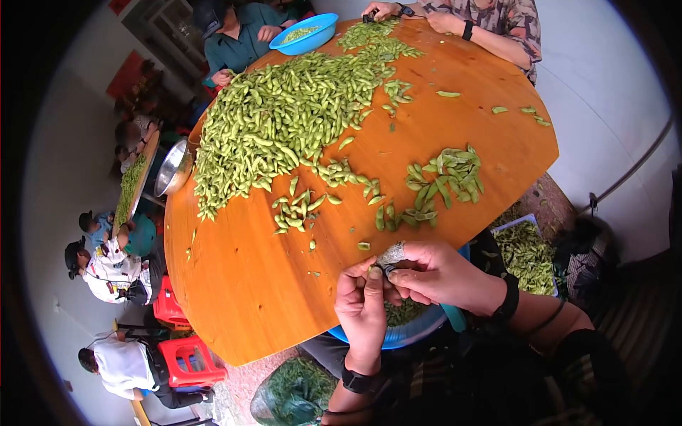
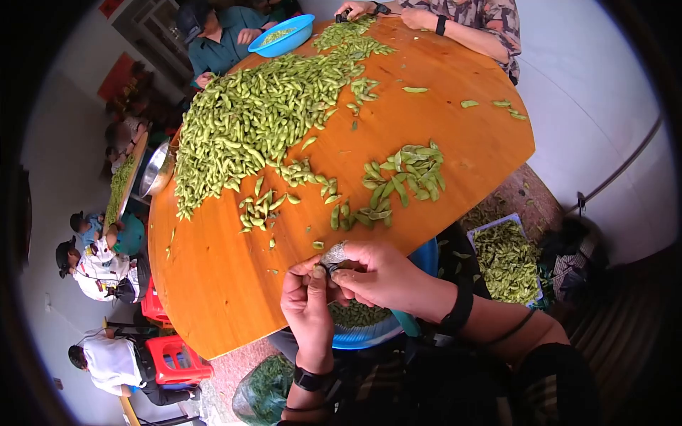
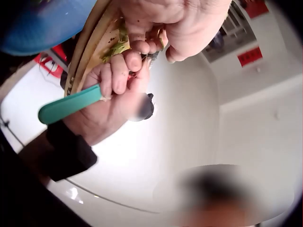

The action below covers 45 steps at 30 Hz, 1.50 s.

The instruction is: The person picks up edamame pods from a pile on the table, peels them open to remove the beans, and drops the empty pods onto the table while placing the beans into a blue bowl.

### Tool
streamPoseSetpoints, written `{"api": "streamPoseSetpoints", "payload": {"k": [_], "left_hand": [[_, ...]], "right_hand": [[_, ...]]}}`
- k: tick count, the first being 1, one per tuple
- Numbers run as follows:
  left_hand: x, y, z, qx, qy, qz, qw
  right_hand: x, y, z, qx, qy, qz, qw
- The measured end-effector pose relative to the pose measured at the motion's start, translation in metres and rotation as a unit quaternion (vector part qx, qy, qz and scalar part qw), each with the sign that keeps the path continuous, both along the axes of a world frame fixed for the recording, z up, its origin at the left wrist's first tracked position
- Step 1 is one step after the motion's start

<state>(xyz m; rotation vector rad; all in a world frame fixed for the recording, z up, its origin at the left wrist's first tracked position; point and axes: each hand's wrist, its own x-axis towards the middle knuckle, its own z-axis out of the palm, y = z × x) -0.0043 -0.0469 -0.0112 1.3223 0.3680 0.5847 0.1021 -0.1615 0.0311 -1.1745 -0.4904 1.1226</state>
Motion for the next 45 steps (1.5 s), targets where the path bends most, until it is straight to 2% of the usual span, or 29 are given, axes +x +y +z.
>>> {"api": "streamPoseSetpoints", "payload": {"k": [2,6,7,8,10,12,13,14,15,16,17,18,19,20,22,23,24,25,26,27,29,31,34,36,37,38,40,41,45], "left_hand": [[-0.003,0.005,-0.003,-0.018,0.01,0.012,1.0],[-0.005,0.014,0.001,-0.055,0.025,-0.037,0.997],[-0.006,0.017,0.001,-0.056,0.025,-0.034,0.998],[-0.006,0.019,0.001,-0.027,0.039,-0.057,0.997],[-0.007,0.022,-0.001,0.002,0.053,-0.074,0.996],[-0.01,0.023,-0.003,-0.091,0.033,-0.051,0.994],[-0.014,0.023,0.0,-0.09,0.033,-0.047,0.994],[-0.019,0.023,0.007,-0.043,0.085,-0.048,0.994],[-0.023,0.024,0.011,0.006,0.135,-0.048,0.99],[-0.029,0.024,0.011,0.007,0.134,-0.042,0.99],[-0.038,0.023,0.009,0.079,0.165,-0.067,0.981],[-0.044,0.023,0.009,0.15,0.197,-0.092,0.965],[-0.046,0.021,0.017,0.149,0.215,-0.076,0.962],[-0.047,0.023,0.017,0.151,0.215,-0.071,0.962],[-0.048,0.031,0.02,0.372,0.236,-0.03,0.897],[-0.042,0.034,0.031,0.342,0.258,0.005,0.904],[-0.034,0.043,0.034,0.345,0.258,0.009,0.902],[-0.026,0.053,0.034,0.387,0.26,0.06,0.883],[-0.018,0.064,0.033,0.427,0.259,0.111,0.859],[-0.01,0.073,0.031,0.431,0.257,0.114,0.857],[0.006,0.091,0.024,0.53,0.289,0.173,0.778],[0.012,0.104,0.01,0.54,0.275,0.152,0.781],[0.012,0.1,0.015,0.537,0.255,0.111,0.796],[0.01,0.095,0.027,0.411,0.258,-0.026,0.874],[0.012,0.102,0.023,0.454,0.225,0.033,0.861],[0.016,0.11,0.022,0.455,0.227,0.033,0.861],[0.027,0.13,0.024,0.578,0.246,0.124,0.768],[0.032,0.138,0.022,0.604,0.258,0.12,0.744],[0.035,0.154,0.014,0.576,0.232,0.09,0.779]], "right_hand": [[-0.003,0.004,-0.002,-0.007,-0.023,-0.004,1.0],[-0.001,0.005,-0.003,-0.016,-0.076,-0.014,0.997],[-0.002,0.006,-0.006,-0.015,-0.121,-0.03,0.992],[-0.004,0.008,-0.007,-0.015,-0.122,-0.026,0.992],[-0.01,0.012,-0.009,0.082,-0.219,-0.066,0.97],[-0.009,0.011,-0.01,0.083,-0.22,-0.056,0.97],[-0.006,0.01,-0.008,0.042,-0.281,-0.079,0.955],[-0.002,0.008,-0.007,0.003,-0.342,-0.101,0.934],[0.005,0.007,-0.011,-0.007,-0.339,-0.136,0.931],[0.014,0.004,-0.012,-0.033,-0.357,-0.175,0.917],[0.029,0.001,-0.024,-0.027,-0.404,-0.214,0.889],[0.043,-0.006,-0.028,-0.073,-0.426,-0.228,0.873],[0.058,-0.014,-0.034,-0.104,-0.463,-0.22,0.852],[0.069,-0.018,-0.045,-0.097,-0.43,-0.23,0.868],[0.077,-0.025,-0.052,-0.104,-0.412,-0.243,0.872],[0.078,-0.025,-0.051,-0.099,-0.411,-0.241,0.873],[0.078,-0.025,-0.048,-0.111,-0.342,-0.243,0.901],[0.078,-0.026,-0.045,-0.122,-0.271,-0.242,0.924],[0.078,-0.026,-0.042,-0.117,-0.271,-0.242,0.925],[0.077,-0.026,-0.04,-0.119,-0.256,-0.242,0.928],[0.077,-0.027,-0.037,-0.123,-0.237,-0.247,0.932],[0.076,-0.029,-0.038,-0.111,-0.234,-0.247,0.934],[0.077,-0.03,-0.039,-0.096,-0.227,-0.249,0.937],[0.078,-0.032,-0.043,-0.092,-0.228,-0.245,0.938],[0.077,-0.032,-0.041,-0.096,-0.233,-0.246,0.936],[0.077,-0.032,-0.042,-0.096,-0.232,-0.245,0.936],[0.078,-0.033,-0.044,-0.087,-0.206,-0.244,0.944],[0.077,-0.034,-0.042,-0.086,-0.205,-0.242,0.944],[0.075,-0.036,-0.038,-0.095,-0.227,-0.231,0.941]]}}
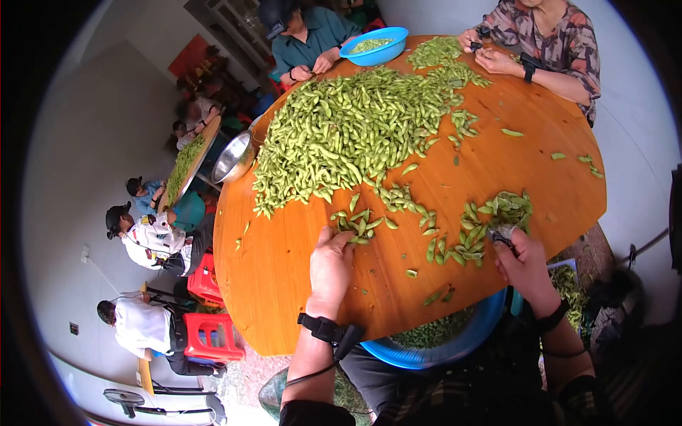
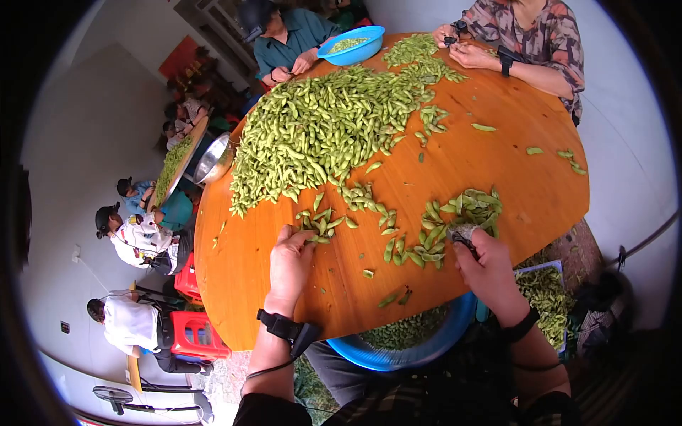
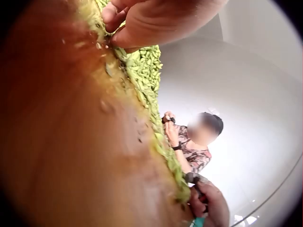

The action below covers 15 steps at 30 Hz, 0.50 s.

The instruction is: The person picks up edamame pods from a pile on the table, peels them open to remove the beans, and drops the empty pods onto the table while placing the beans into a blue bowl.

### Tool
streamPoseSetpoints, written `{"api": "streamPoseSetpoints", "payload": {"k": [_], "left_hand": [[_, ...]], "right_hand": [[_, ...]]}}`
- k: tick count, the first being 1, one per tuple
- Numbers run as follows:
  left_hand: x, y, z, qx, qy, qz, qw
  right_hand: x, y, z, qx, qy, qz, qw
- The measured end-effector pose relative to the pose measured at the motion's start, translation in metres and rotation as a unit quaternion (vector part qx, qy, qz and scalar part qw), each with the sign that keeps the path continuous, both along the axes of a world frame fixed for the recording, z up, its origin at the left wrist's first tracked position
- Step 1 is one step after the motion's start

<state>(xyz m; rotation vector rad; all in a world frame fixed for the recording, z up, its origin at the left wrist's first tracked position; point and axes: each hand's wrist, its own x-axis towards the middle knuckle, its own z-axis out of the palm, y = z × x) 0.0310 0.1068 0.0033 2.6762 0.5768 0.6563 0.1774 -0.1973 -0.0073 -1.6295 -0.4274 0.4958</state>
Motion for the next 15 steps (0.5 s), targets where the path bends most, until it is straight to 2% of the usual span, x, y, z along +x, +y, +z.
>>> {"api": "streamPoseSetpoints", "payload": {"k": [2,3,4,6,7,9,11,15], "left_hand": [[-0.002,-0.005,0.004,0.049,-0.045,-0.012,0.998],[-0.003,-0.015,0.01,0.048,-0.044,-0.018,0.998],[-0.006,-0.03,0.017,-0.03,-0.025,0.002,0.999],[-0.012,-0.062,0.021,-0.184,-0.024,0.009,0.983],[-0.013,-0.078,0.021,-0.187,-0.018,0.001,0.982],[-0.016,-0.104,0.02,-0.413,-0.067,-0.011,0.908],[-0.019,-0.118,0.021,-0.406,-0.056,-0.038,0.911],[-0.024,-0.131,0.016,-0.299,-0.036,-0.077,0.95]], "right_hand": [[0.0,-0.001,0.001,0.0,0.004,0.0,1.0],[-0.003,0.001,0.005,-0.001,-0.043,0.03,0.999],[-0.007,0.003,0.009,-0.003,-0.088,0.058,0.994],[-0.022,0.012,0.022,0.019,-0.049,0.119,0.992],[-0.029,0.016,0.026,0.028,-0.032,0.157,0.987],[-0.04,0.027,0.031,0.063,0.032,0.21,0.975],[-0.047,0.033,0.031,0.056,0.045,0.221,0.973],[-0.055,0.032,0.03,0.087,0.113,0.245,0.959]]}}
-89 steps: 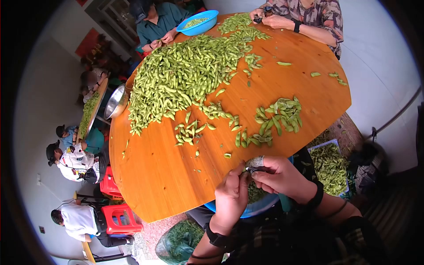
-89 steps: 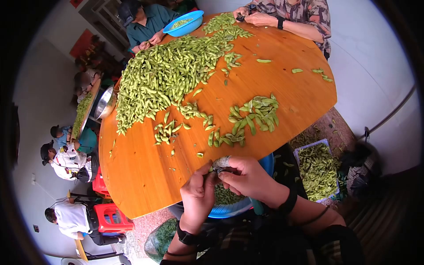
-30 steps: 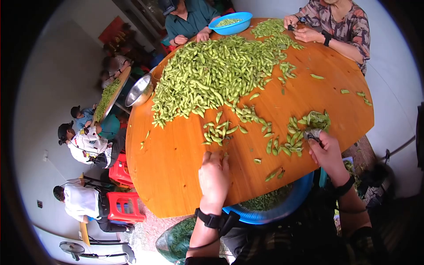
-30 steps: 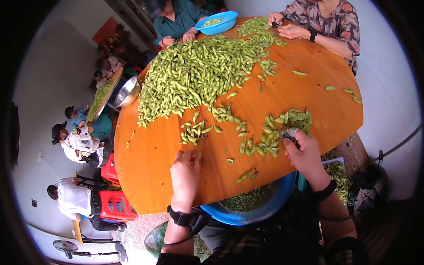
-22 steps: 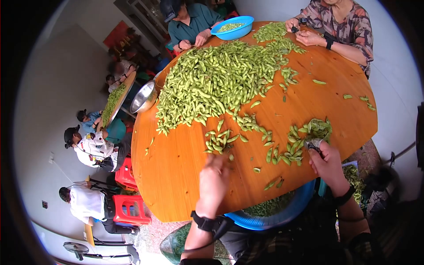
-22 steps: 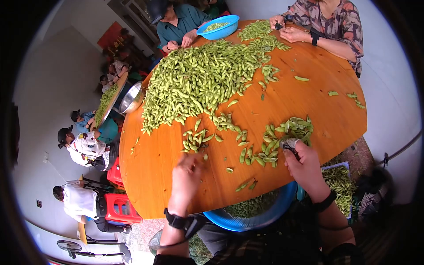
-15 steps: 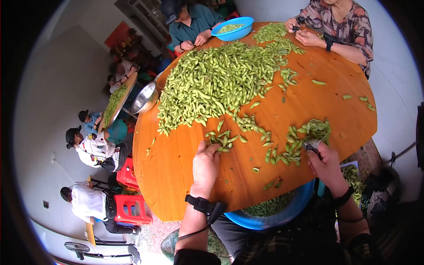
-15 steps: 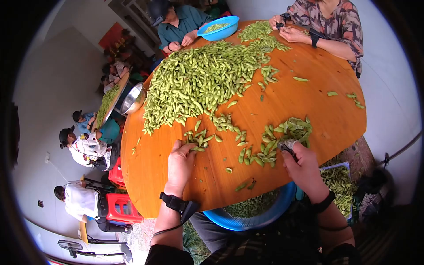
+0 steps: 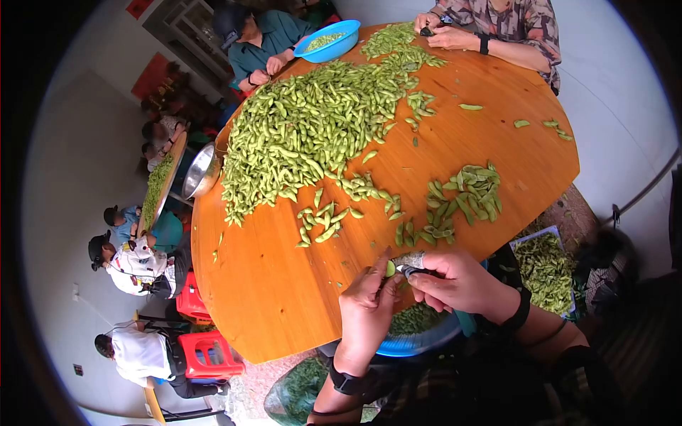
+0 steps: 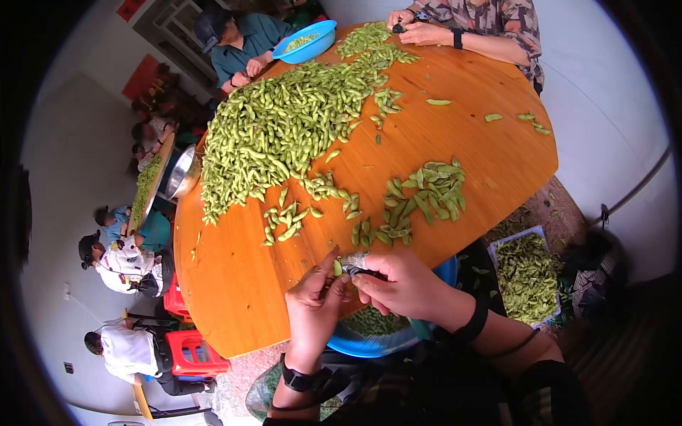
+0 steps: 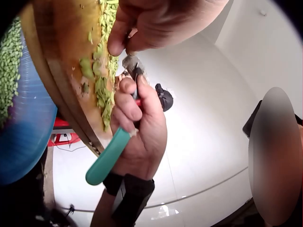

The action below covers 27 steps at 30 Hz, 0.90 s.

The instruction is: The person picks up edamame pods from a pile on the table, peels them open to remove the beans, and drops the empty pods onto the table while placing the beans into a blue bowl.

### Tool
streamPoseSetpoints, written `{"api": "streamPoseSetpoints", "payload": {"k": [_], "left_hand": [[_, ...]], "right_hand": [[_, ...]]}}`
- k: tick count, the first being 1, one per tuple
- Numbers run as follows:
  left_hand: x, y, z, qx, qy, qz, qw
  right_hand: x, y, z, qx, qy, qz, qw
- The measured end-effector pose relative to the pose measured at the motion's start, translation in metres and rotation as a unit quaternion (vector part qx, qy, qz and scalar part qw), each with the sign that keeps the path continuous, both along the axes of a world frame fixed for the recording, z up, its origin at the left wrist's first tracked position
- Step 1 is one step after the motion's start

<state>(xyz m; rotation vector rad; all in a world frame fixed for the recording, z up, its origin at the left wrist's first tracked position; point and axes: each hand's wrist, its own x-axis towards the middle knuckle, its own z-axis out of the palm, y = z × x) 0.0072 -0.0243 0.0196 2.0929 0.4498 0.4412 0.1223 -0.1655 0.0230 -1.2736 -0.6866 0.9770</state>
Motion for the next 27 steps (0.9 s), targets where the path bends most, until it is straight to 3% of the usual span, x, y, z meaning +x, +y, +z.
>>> {"api": "streamPoseSetpoints", "payload": {"k": [3,6,12,18,20,27], "left_hand": [[-0.002,-0.003,-0.003,0.104,-0.01,-0.016,0.994],[-0.007,-0.011,-0.004,0.01,0.013,-0.02,1.0],[-0.014,-0.011,-0.02,0.029,-0.014,-0.032,0.999],[-0.013,-0.017,-0.018,0.15,-0.047,-0.029,0.987],[-0.014,-0.013,-0.018,0.148,-0.03,-0.022,0.988],[-0.016,-0.015,-0.019,0.12,-0.006,0.007,0.993]], "right_hand": [[-0.001,-0.006,0.001,-0.056,0.004,0.021,0.998],[-0.004,-0.009,0.0,-0.065,0.015,0.017,0.998],[-0.01,-0.01,-0.002,-0.037,0.083,0.001,0.996],[-0.011,-0.01,-0.007,-0.052,0.037,0.023,0.998],[-0.017,-0.009,-0.01,-0.054,-0.049,0.005,0.997],[-0.026,-0.005,-0.021,-0.057,-0.079,-0.021,0.995]]}}
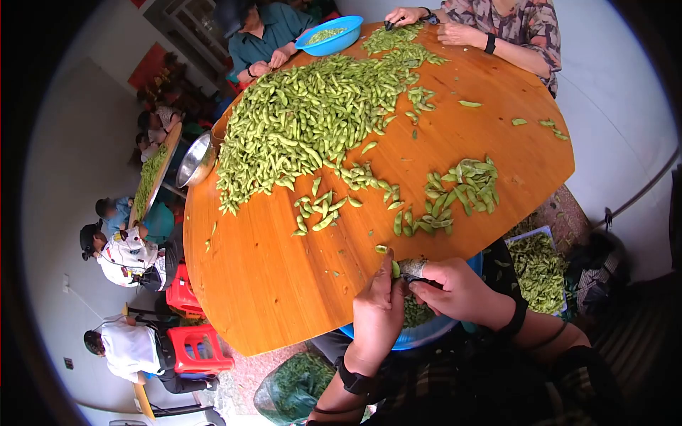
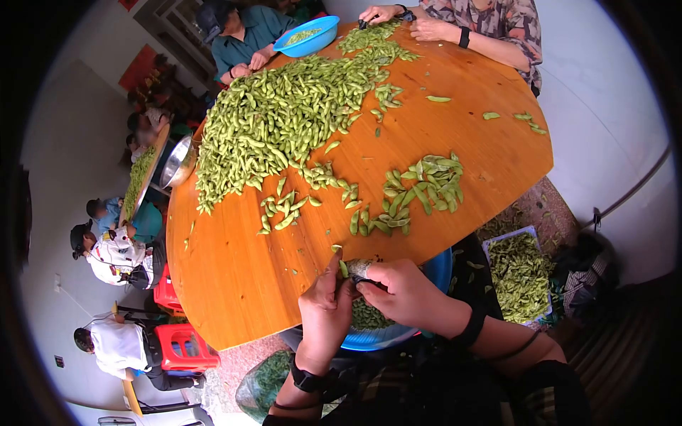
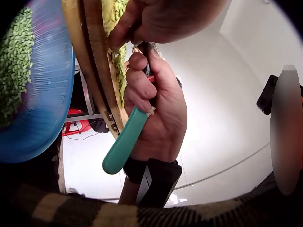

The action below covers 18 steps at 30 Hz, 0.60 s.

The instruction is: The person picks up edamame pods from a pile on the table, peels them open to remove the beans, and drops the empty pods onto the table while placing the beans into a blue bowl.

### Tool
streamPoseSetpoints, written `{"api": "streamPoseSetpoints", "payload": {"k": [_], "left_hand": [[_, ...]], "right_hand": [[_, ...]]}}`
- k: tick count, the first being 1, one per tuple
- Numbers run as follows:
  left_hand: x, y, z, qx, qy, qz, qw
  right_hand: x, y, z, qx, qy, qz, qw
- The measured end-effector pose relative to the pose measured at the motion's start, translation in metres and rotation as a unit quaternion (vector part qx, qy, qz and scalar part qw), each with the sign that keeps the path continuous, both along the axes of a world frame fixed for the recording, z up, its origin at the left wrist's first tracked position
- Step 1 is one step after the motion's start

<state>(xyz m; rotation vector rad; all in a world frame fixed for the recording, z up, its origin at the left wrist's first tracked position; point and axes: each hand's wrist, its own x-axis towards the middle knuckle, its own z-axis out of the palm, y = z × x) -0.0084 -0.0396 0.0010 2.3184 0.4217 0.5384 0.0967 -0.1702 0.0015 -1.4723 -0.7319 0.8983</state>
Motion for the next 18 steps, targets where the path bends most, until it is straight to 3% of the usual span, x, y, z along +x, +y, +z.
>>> {"api": "streamPoseSetpoints", "payload": {"k": [2,7,9,13,15,17,18], "left_hand": [[-0.001,0.0,0.0,0.0,0.002,0.007,1.0],[-0.004,0.002,-0.003,-0.006,-0.007,0.012,1.0],[-0.005,0.005,-0.004,-0.073,-0.017,-0.013,0.997],[-0.007,0.011,-0.004,-0.189,-0.026,-0.051,0.98],[-0.009,0.019,-0.005,-0.363,-0.025,-0.1,0.926],[-0.013,0.027,-0.003,-0.393,-0.004,-0.114,0.912],[-0.014,0.031,-0.005,-0.452,-0.007,-0.124,0.883]], "right_hand": [[-0.001,0.004,-0.009,0.086,-0.118,-0.034,0.989],[-0.004,0.006,-0.009,0.091,-0.154,-0.046,0.983],[-0.004,0.006,-0.009,0.093,-0.144,-0.044,0.984],[-0.002,0.005,-0.009,0.098,-0.023,-0.015,0.995],[0.005,0.004,-0.001,0.079,0.023,-0.002,0.997],[0.013,-0.001,0.012,0.001,0.213,0.066,0.975],[0.014,0.0,0.016,0.001,0.219,0.076,0.973]]}}
